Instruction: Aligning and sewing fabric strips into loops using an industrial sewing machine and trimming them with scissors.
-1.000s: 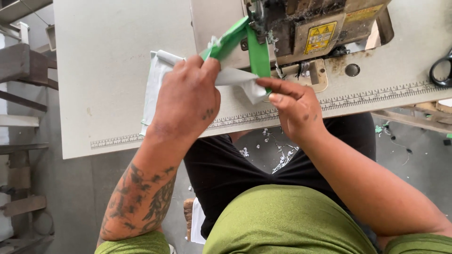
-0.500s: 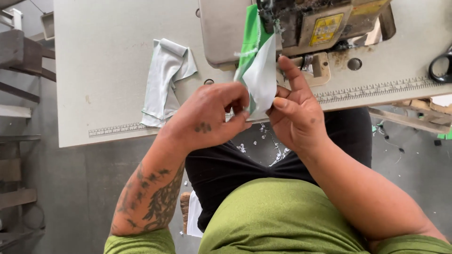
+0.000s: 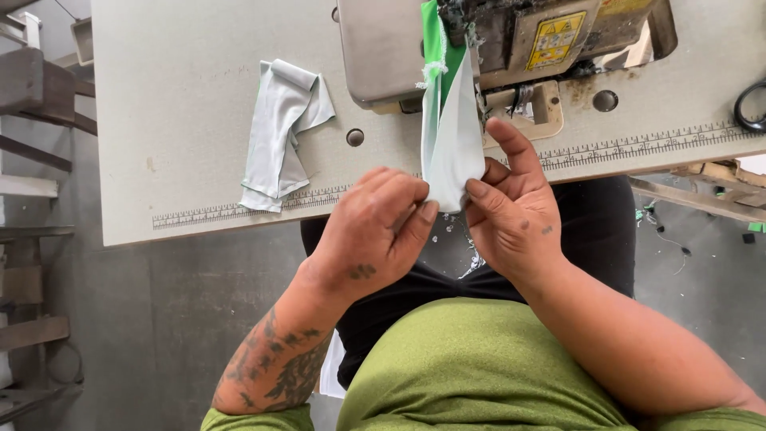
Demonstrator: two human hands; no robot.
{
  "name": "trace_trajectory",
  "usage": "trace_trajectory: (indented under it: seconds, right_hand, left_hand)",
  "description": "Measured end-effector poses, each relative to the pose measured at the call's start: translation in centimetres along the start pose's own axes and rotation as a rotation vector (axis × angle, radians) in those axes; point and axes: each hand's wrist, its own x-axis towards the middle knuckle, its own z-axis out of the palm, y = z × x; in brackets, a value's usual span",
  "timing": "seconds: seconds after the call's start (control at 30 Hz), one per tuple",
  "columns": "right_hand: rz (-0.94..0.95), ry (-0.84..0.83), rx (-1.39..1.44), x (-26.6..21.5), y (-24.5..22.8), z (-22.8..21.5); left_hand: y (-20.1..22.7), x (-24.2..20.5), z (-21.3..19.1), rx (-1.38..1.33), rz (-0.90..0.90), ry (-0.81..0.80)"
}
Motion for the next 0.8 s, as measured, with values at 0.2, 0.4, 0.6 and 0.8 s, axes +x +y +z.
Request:
trace_trajectory:
  seconds: [0.2,0.4,0.6,0.8]
  right_hand:
    - [-0.062,-0.103,-0.071,-0.6,-0.7,0.4]
    - [-0.043,-0.199,-0.191,-1.6,-0.9,-0.2]
    - [-0.106,-0.314,-0.265,-1.4,-1.0,-0.5]
    - [0.051,-0.21,-0.244,-2.9,-2.2,0.9]
  left_hand:
    - [0.4,0.5,0.9,0.32,0.282,0.12]
    - [0.5,0.8,0.6,0.141,0.259,-0.05]
    - [1.3,0.9,0.1,0.478,0.363,-0.143]
    - [3.4,0.2,0.2,0.678,0.271,-0.237]
